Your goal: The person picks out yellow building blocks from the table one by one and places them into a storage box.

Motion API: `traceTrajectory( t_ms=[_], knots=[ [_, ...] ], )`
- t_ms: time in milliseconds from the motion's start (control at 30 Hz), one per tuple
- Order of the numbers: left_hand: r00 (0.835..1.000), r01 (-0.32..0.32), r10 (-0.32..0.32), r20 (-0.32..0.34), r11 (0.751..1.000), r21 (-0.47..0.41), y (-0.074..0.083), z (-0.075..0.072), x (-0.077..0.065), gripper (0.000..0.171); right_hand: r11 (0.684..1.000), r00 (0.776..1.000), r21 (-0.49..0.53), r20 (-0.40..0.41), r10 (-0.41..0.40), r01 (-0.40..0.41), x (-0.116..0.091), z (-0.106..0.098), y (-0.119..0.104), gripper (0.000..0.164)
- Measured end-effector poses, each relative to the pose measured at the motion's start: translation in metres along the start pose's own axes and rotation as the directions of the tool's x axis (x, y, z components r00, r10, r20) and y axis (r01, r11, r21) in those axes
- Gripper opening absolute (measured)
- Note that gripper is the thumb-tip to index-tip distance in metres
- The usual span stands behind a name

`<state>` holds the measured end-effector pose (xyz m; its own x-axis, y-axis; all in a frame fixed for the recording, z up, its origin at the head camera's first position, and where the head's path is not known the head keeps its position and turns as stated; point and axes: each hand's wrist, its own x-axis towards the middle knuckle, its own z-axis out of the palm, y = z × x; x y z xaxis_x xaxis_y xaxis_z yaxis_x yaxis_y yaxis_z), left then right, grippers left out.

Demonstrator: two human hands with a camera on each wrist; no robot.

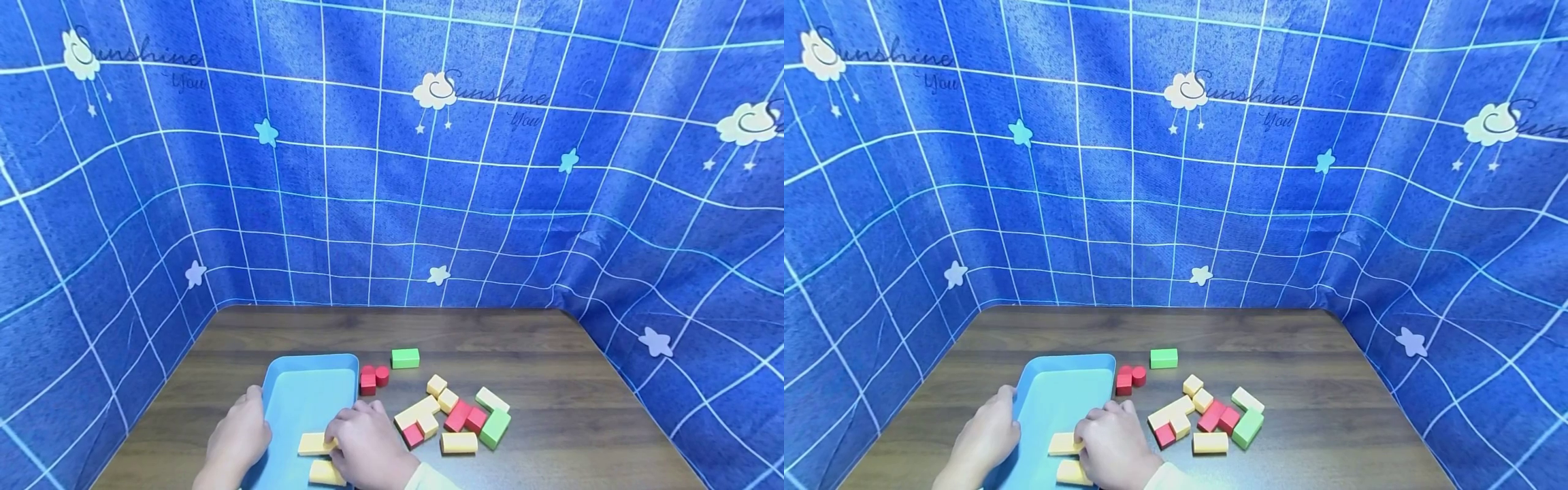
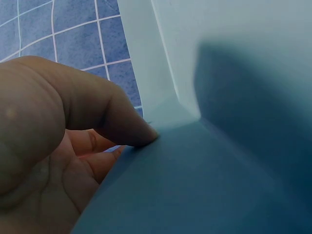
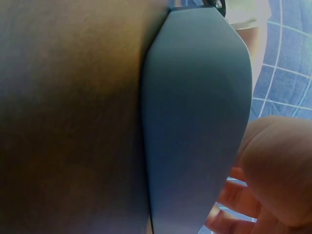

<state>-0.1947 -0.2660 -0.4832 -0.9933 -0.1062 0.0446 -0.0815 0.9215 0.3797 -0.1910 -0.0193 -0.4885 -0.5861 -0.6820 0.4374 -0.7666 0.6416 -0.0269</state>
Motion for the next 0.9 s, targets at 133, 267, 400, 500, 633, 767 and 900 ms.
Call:
traceTrajectory(
  t_ms=[133,267,400,500,633,767,900],
  knots=[
    [1.0,0.004,-0.004,0.009,1.0,-0.002,-0.0001,-0.0001,0.0002,0.056,1.0,1.0,-0.009,0.004,0.002,-0.002,-0.0007,-0.0003,-0.0012,0.016],
    [1.0,0.002,-0.002,0.008,1.0,-0.002,-0.0005,0.0,0.0,0.056,1.0,1.0,-0.009,0.001,-0.001,0.001,-0.0013,-0.0001,-0.0022,0.016],
    [1.0,0.0,0.0,0.003,1.0,0.002,-0.0007,-0.0001,-0.0002,0.056,1.0,1.0,0.0,-0.002,-0.007,0.007,-0.0015,0.0012,-0.0023,0.016],
    [1.0,0.006,-0.006,0.006,1.0,0.001,-0.0003,-0.0007,-0.0002,0.055,1.0,1.0,0.005,0.001,-0.008,0.008,-0.0014,0.0023,-0.0013,0.016],
    [1.0,0.016,-0.016,0.016,1.0,-0.001,0.0005,-0.0008,0.0003,0.056,1.0,1.0,0.01,0.011,-0.007,0.007,-0.0016,0.0035,-0.0003,0.016],
    [1.0,0.018,-0.018,0.025,1.0,0.004,0.0003,-0.0004,0.0011,0.056,1.0,1.0,0.019,0.013,-0.008,0.008,-0.0018,0.0036,-0.0005,0.016],
    [0.999,0.021,-0.021,0.028,1.0,0.011,0.0006,0.0001,0.0018,0.055,0.999,1.0,0.033,0.029,-0.002,0.001,-0.0015,0.0033,-0.0008,0.016]
  ],
)
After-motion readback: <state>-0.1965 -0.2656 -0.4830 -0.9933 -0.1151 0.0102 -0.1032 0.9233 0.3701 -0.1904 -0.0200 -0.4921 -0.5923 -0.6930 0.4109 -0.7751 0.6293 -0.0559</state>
